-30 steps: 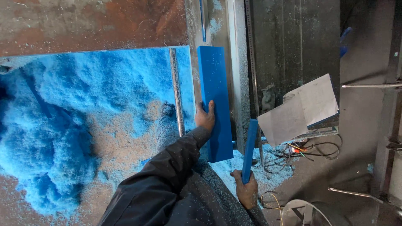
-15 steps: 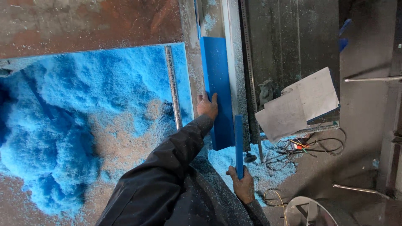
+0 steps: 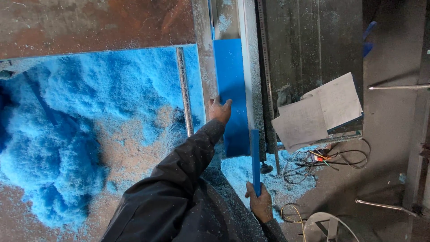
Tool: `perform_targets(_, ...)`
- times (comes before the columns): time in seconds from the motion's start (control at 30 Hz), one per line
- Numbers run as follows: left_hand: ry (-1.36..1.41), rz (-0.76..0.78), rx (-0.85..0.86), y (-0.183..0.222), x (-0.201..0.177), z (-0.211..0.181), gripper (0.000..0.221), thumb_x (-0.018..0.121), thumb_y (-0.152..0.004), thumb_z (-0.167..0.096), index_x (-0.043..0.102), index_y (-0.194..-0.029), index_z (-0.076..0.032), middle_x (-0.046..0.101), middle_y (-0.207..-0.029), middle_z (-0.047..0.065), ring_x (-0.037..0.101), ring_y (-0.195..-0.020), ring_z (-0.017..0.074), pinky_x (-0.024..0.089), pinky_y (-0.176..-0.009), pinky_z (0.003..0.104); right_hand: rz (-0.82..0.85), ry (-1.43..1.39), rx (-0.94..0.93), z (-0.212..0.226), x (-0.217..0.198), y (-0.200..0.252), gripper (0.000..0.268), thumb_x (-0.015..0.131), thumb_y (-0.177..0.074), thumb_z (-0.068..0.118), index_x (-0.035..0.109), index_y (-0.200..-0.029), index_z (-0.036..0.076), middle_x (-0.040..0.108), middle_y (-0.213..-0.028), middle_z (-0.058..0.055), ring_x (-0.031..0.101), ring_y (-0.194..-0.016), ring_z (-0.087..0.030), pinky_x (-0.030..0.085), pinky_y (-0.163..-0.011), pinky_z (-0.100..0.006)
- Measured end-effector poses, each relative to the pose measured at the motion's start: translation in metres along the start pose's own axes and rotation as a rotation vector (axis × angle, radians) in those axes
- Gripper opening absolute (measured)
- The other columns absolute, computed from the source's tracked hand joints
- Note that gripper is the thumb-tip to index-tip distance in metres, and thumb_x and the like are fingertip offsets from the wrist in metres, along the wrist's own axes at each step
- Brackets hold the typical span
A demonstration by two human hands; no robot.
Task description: Cutting blue plastic or foam sheets using a table saw and a safety push stick.
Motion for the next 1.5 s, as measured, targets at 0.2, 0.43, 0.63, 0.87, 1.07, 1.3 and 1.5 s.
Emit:
perform_targets(0.2, -0.032, 0.194, 0.036, -0.002, -0.015, 0.01, 0.083, 0.072, -0.09, -0.05, 0.047, -0.153, -0.001, 0.044, -0.152, 0.029, 0.049, -0.138, 0.0458, 0.045, -0.115, 0.052, 0.072, -0.005, 0.082, -0.075, -0.009, -0.009, 0.054, 0.06, -0.095, 0.057, 0.066, -0.09, 0.004, 0.054, -0.062, -0.004, 0.049, -0.053, -0.015, 0.039, -0.051, -0.037)
perform_targets(0.43, -0.7, 0.396, 0.765, 0.032, -0.011, -0.021, 0.099, 0.079, -0.089, -0.047, 0.026, -0.163, -0.008, 0.018, -0.17, 0.018, 0.023, -0.157, 0.0398, 0.026, -0.128, 0.057, 0.15, 0.149, 0.165, -0.121, -0.03, -0.001, 0.069, 0.05, -0.089, 0.073, 0.068, -0.086, 0.006, 0.054, -0.067, -0.002, 0.051, -0.062, -0.017, 0.039, -0.059, -0.037)
perform_targets(0.63, -0.893, 0.562, 0.821, 0.05, -0.007, -0.044, 0.128, 0.084, -0.077, -0.063, 0.01, -0.162, -0.003, -0.004, -0.169, 0.018, 0.002, -0.158, 0.04, 0.017, -0.13, 0.058, 0.183, 0.089, 0.198, -0.119, -0.027, -0.004, 0.078, 0.05, -0.09, 0.078, 0.065, -0.087, 0.002, 0.046, -0.069, -0.002, 0.044, -0.064, -0.017, 0.034, -0.06, -0.038)
perform_targets(0.87, -1.049, 0.618, 0.748, 0.05, -0.005, -0.039, 0.136, 0.084, -0.075, -0.067, 0.004, -0.165, -0.004, -0.008, -0.171, 0.018, -0.003, -0.16, 0.0387, 0.018, -0.133, 0.056, 0.197, 0.183, 0.27, -0.11, -0.031, -0.014, 0.082, 0.043, -0.088, 0.081, 0.067, -0.09, 0.003, 0.048, -0.069, -0.005, 0.047, -0.064, -0.02, 0.038, -0.063, -0.04)
perform_targets(1.07, -0.95, 0.572, 0.802, 0.046, 0.001, -0.027, 0.133, 0.084, -0.075, -0.066, 0.004, -0.163, -0.006, -0.008, -0.169, 0.016, -0.002, -0.159, 0.0389, 0.017, -0.132, 0.057, 0.218, 0.271, 0.301, -0.165, -0.042, -0.019, 0.081, 0.044, -0.089, 0.081, 0.067, -0.088, 0.004, 0.048, -0.071, -0.005, 0.048, -0.067, -0.022, 0.036, -0.065, -0.041)
perform_targets(1.3, -0.878, 0.571, 0.783, 0.045, 0.003, -0.029, 0.13, 0.086, -0.076, -0.06, 0.006, -0.162, -0.004, -0.008, -0.169, 0.018, -0.003, -0.159, 0.0396, 0.017, -0.132, 0.057, 0.22, 0.171, 0.198, -0.153, -0.028, -0.023, 0.076, 0.048, -0.091, 0.079, 0.061, -0.082, 0.005, 0.038, -0.072, -0.003, 0.039, -0.069, -0.021, 0.03, -0.066, -0.042)
perform_targets(1.5, -1.002, 0.657, 0.698, 0.051, -0.016, -0.061, 0.121, 0.085, -0.08, -0.036, 0.005, -0.164, -0.003, -0.01, -0.171, 0.018, -0.005, -0.16, 0.0375, 0.017, -0.132, 0.054, 0.187, 0.178, 0.384, -0.102, -0.02, -0.009, 0.075, 0.048, -0.089, 0.079, 0.06, -0.079, 0.006, 0.047, -0.067, -0.005, 0.048, -0.067, -0.021, 0.033, -0.064, -0.042)
Point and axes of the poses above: each hand's wrist, its own y-axis away from the middle knuckle, its own x-axis out of the palm, z = x × y, the point moved 3 cm from there along -y, towards the middle knuckle
